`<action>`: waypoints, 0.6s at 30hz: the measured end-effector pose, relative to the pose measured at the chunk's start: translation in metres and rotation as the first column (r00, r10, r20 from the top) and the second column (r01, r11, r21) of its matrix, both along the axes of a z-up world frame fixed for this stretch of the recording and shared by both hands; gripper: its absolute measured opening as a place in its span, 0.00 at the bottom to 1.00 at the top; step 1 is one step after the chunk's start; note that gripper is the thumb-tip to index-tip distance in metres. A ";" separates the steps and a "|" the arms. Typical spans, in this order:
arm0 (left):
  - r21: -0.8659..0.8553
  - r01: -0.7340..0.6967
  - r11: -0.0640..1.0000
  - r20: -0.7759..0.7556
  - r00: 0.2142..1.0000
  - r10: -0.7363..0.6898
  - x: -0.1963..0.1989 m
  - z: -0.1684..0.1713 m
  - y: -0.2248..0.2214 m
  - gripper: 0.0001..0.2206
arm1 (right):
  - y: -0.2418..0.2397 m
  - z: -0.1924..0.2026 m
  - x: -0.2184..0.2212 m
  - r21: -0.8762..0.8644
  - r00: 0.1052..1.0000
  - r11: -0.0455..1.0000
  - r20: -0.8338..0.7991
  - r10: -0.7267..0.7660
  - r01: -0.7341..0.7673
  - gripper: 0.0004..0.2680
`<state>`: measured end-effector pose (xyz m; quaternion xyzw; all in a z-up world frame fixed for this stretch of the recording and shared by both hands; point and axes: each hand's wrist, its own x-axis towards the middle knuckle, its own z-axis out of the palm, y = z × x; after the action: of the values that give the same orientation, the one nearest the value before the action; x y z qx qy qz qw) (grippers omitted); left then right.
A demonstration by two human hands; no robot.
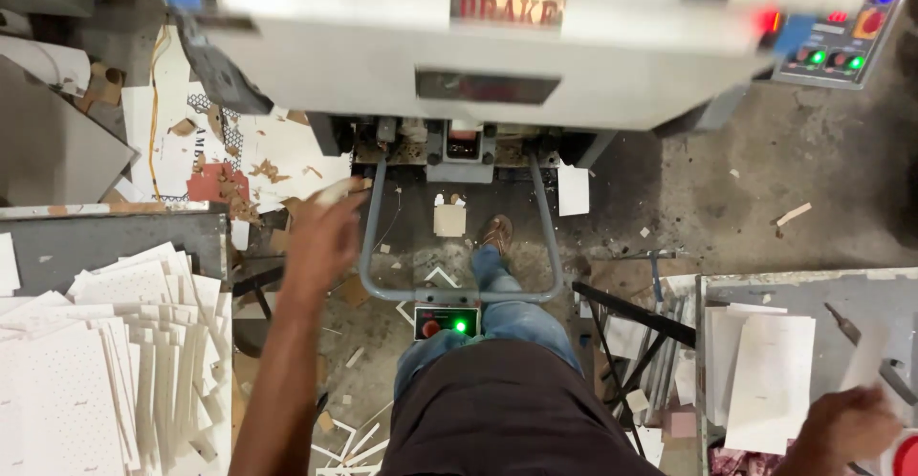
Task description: Manually feeding paper sheets into a die-cutting or punching machine and removing them.
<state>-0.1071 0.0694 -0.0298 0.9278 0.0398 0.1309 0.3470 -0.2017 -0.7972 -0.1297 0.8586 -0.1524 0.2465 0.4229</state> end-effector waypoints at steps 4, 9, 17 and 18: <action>0.209 0.233 0.950 0.215 0.937 -0.277 0.067 0.016 -0.055 0.21 | 0.004 0.019 0.086 0.739 0.974 0.635 0.156 0.165 -0.225 0.11; 0.221 0.357 0.908 -0.051 0.934 -0.355 0.128 -0.047 -0.119 0.25 | 0.173 0.083 0.194 0.662 0.705 0.350 0.395 0.589 -0.663 0.08; 0.284 0.504 0.816 -0.602 0.756 -0.257 0.050 -0.122 -0.162 0.42 | 0.379 0.031 0.260 0.805 0.837 -0.486 0.495 0.232 -0.341 0.08; 0.279 0.524 0.805 -0.598 0.751 -0.281 0.034 -0.120 -0.163 0.42 | 0.406 0.034 0.257 0.903 0.805 -0.299 0.416 0.422 -0.309 0.07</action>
<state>-0.0733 -0.0934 -0.1500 0.9649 -0.1026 -0.2044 0.1288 0.0552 -0.3916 -0.0952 0.8784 0.0085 0.1303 -0.4598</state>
